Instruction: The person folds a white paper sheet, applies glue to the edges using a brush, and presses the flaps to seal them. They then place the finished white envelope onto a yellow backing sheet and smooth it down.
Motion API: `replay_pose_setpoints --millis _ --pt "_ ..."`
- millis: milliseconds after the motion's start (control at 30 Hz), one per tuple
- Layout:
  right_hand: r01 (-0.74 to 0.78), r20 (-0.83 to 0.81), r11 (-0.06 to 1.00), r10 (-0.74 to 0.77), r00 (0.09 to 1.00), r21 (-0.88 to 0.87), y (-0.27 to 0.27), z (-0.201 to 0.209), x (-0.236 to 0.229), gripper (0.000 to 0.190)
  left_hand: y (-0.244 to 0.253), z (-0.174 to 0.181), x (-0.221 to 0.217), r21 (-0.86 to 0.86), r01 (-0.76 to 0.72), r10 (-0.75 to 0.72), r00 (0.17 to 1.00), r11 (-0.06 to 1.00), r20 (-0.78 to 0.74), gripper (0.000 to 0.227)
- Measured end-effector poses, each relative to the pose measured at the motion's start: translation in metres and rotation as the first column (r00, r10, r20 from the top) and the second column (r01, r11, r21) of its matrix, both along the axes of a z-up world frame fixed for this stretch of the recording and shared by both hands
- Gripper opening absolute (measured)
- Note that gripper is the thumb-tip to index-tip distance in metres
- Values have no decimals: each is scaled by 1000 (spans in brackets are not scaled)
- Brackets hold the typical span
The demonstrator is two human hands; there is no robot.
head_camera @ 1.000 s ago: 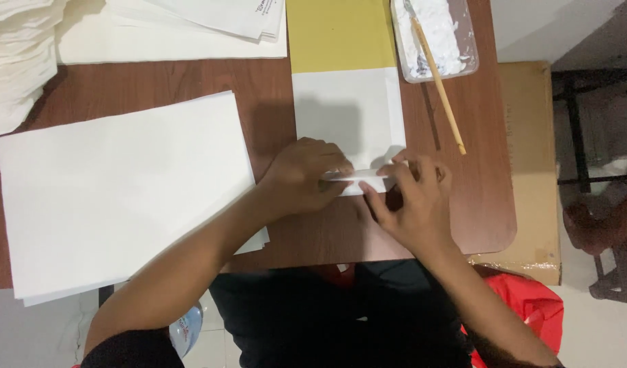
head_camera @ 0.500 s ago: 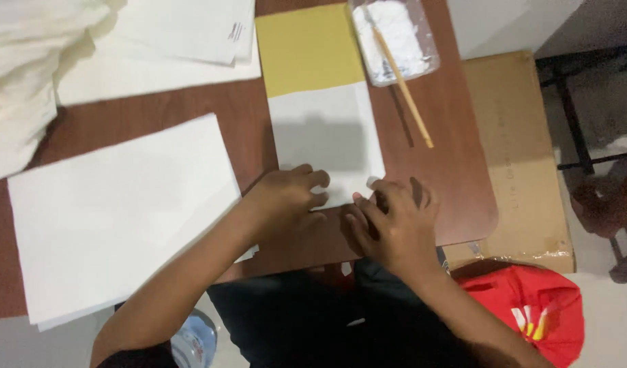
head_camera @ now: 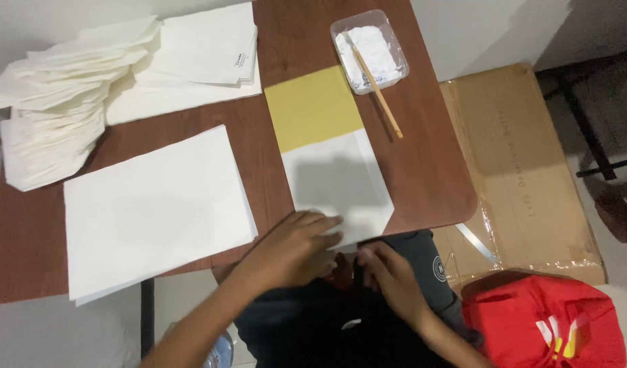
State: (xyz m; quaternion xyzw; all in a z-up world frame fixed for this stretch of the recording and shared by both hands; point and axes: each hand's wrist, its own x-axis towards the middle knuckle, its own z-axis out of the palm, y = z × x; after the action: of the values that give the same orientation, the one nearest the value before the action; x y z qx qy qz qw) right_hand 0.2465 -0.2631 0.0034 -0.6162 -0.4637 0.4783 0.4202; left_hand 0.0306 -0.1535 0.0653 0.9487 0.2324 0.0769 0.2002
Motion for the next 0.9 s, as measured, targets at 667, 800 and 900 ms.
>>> replay_pose_setpoints --millis 667,800,900 --pt "-370 -259 928 349 901 -36 -59 4 6 48 -94 -23 -45 -771 -503 832 -165 391 529 56" --pt "-578 -153 816 572 806 9 -57 12 2 39 -127 18 -72 -911 -376 827 -449 167 337 68" --pt "-691 -85 722 687 721 -24 -54 22 -15 46 -162 51 -84 -916 -198 674 -626 348 392 74"
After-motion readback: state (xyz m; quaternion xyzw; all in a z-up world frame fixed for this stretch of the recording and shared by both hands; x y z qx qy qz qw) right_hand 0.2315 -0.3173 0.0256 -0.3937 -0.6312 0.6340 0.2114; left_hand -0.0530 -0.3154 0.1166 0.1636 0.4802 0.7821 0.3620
